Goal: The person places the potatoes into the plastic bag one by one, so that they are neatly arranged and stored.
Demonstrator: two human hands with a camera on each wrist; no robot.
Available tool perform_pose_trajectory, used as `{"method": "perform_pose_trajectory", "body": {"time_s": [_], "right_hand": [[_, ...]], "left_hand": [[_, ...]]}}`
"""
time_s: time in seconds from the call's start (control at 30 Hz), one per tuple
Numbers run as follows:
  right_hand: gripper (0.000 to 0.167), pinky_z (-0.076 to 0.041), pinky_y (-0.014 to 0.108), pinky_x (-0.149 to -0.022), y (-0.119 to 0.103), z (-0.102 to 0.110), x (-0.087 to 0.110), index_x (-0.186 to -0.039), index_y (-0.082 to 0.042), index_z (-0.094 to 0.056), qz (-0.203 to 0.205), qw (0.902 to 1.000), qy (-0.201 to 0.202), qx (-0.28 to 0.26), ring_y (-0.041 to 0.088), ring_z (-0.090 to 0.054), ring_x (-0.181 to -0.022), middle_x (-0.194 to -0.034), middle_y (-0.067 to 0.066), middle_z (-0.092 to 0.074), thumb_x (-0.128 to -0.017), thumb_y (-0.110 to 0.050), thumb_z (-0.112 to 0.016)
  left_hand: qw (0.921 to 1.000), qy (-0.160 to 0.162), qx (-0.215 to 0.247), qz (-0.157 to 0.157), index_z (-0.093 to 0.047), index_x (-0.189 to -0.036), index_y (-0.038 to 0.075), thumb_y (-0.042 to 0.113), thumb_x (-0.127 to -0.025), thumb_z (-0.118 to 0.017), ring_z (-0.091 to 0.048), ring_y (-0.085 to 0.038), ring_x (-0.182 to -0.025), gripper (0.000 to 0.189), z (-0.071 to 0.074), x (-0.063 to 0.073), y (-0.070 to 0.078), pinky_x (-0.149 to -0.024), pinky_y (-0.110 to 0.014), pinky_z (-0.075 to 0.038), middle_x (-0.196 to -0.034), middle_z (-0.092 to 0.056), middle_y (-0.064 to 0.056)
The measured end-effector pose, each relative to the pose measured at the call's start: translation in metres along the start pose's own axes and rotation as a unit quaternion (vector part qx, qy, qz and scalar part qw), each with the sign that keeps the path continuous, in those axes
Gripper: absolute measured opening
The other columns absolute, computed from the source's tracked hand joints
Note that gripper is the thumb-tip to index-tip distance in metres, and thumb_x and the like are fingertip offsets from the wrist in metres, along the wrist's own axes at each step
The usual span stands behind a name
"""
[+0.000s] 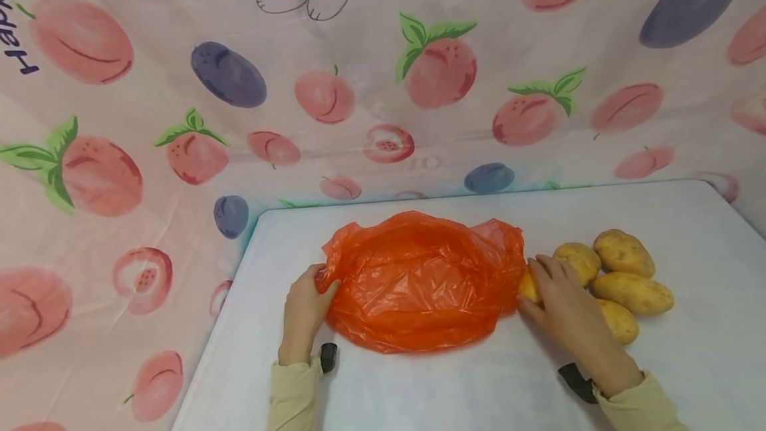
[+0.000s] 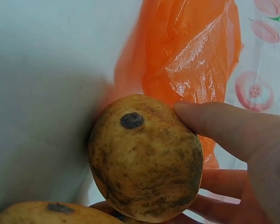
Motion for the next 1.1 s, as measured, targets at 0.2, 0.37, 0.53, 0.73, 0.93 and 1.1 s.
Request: {"method": "perform_pose_trajectory", "body": {"time_s": [0.2,0.37,0.53,0.73,0.93,1.1], "right_hand": [[0.065,-0.045,0.065,-0.096,0.000,0.001,0.001,-0.135,0.012,-0.049,0.001,0.9999,-0.005,-0.011,0.048,-0.038,-0.127,-0.137,0.033,-0.046,-0.087,-0.025,-0.075],[0.065,-0.044,0.064,-0.097,0.000,0.002,0.001,-0.134,0.012,-0.049,0.003,0.9999,-0.003,-0.012,0.048,-0.039,-0.127,-0.136,0.032,-0.046,-0.087,-0.025,-0.075],[0.064,-0.044,0.064,-0.097,-0.001,0.004,0.001,-0.134,0.012,-0.050,0.012,0.9998,0.000,-0.017,0.048,-0.039,-0.125,-0.135,0.033,-0.046,-0.088,-0.024,-0.075],[0.065,-0.042,0.065,-0.099,-0.001,0.008,0.001,-0.135,0.012,-0.049,0.012,0.9997,0.000,-0.021,0.049,-0.039,-0.125,-0.137,0.033,-0.045,-0.088,-0.025,-0.075],[0.068,-0.042,0.066,-0.099,0.000,0.015,0.001,-0.137,0.010,-0.048,0.009,0.9996,-0.002,-0.026,0.050,-0.039,-0.126,-0.139,0.033,-0.044,-0.087,-0.026,-0.076],[0.067,-0.042,0.068,-0.097,0.000,0.023,0.001,-0.136,0.010,-0.049,0.023,0.9990,0.022,-0.032,0.049,-0.040,-0.126,-0.138,0.032,-0.045,-0.086,-0.025,-0.076]], "left_hand": [[1.0000,0.002,-0.003,-0.007,-0.061,-0.130,0.004,0.023,-0.094,-0.069,-0.062,-0.030,-0.102,0.042,0.001,0.001,-0.001,-0.095,-0.049,-0.054,-0.122,-0.067,-0.015],[1.0000,0.000,0.004,-0.008,-0.062,-0.128,0.004,0.023,-0.093,-0.070,-0.062,-0.030,-0.102,0.040,0.002,0.002,-0.001,-0.095,-0.048,-0.054,-0.121,-0.067,-0.015],[1.0000,0.001,0.003,-0.005,-0.062,-0.128,0.004,0.021,-0.093,-0.070,-0.062,-0.031,-0.104,0.040,0.001,0.002,-0.003,-0.096,-0.049,-0.053,-0.121,-0.067,-0.016],[1.0000,0.003,0.003,-0.006,-0.062,-0.128,0.004,0.021,-0.093,-0.070,-0.063,-0.030,-0.102,0.040,-0.001,0.002,-0.004,-0.094,-0.048,-0.055,-0.120,-0.068,-0.014],[0.9999,0.003,0.008,-0.012,-0.062,-0.128,0.005,0.021,-0.093,-0.070,-0.063,-0.028,-0.101,0.039,-0.001,-0.001,-0.002,-0.093,-0.046,-0.055,-0.119,-0.068,-0.013],[0.9999,0.002,0.007,-0.010,-0.062,-0.128,0.005,0.022,-0.093,-0.070,-0.062,-0.029,-0.102,0.040,0.000,-0.002,-0.003,-0.095,-0.047,-0.055,-0.120,-0.068,-0.014]]}}
Point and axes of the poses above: each hand's wrist, its own x-axis away from the middle knuckle, its own z-axis out of the back of the hand, y = z × x, the point moved 6 cm from there along -x, towards the middle knuckle
